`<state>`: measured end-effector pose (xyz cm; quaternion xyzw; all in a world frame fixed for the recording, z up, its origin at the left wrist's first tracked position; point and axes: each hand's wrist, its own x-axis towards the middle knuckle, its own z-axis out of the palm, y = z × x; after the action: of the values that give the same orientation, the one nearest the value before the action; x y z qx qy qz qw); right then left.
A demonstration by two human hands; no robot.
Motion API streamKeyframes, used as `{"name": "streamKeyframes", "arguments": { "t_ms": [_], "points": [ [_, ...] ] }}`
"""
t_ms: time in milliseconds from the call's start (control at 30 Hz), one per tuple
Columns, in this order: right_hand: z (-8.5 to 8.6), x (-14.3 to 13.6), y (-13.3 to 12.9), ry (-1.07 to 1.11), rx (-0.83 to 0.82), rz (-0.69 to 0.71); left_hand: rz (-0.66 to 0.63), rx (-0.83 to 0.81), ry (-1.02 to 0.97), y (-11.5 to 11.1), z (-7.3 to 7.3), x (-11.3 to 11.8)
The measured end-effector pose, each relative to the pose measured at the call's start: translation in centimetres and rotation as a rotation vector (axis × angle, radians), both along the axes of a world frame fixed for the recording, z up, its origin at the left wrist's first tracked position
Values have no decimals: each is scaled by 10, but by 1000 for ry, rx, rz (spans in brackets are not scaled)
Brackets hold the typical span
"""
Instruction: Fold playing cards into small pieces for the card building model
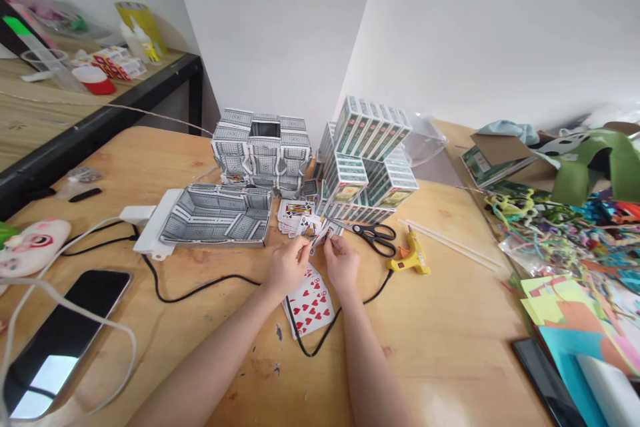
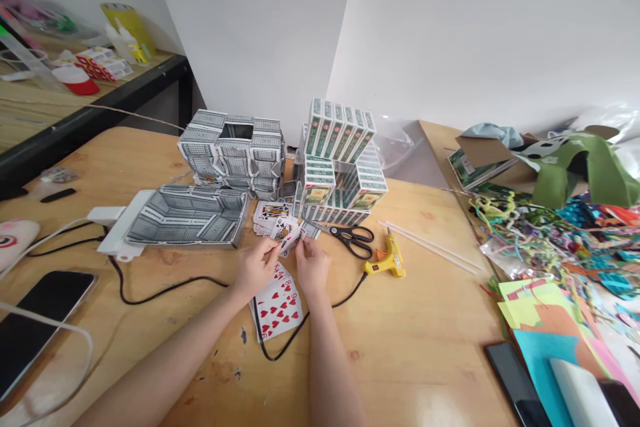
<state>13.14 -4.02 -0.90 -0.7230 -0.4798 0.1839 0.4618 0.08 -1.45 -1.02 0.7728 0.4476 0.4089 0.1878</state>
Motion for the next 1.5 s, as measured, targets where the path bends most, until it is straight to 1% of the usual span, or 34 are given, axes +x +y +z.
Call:
{"name": "streamKeyframes", "arguments": {
  "t_ms": [133, 367, 533, 733, 900, 1300, 1500],
  "points": [
    [0, 1, 0, 23, 0, 10, -6, -6, 4, 0, -2, 0],
    [2, 2, 0, 23, -11, 39, -7, 11, 30, 1, -1, -2],
    [0, 1, 0, 35, 3, 13, -6, 67, 82, 1, 0, -2],
    [2, -1, -1, -9, 4, -11, -14, 85, 124, -1, 2, -2],
    [4, -3, -1, -54, -19, -33, -32, 99, 126, 0, 4, -1],
    [3, -6, -2, -106, -33, -66, -21, 137, 125, -2, 6, 1],
    [3, -6, -2, -95, -29, -79, -21, 204, 138, -2, 8, 0]
  ]
}}
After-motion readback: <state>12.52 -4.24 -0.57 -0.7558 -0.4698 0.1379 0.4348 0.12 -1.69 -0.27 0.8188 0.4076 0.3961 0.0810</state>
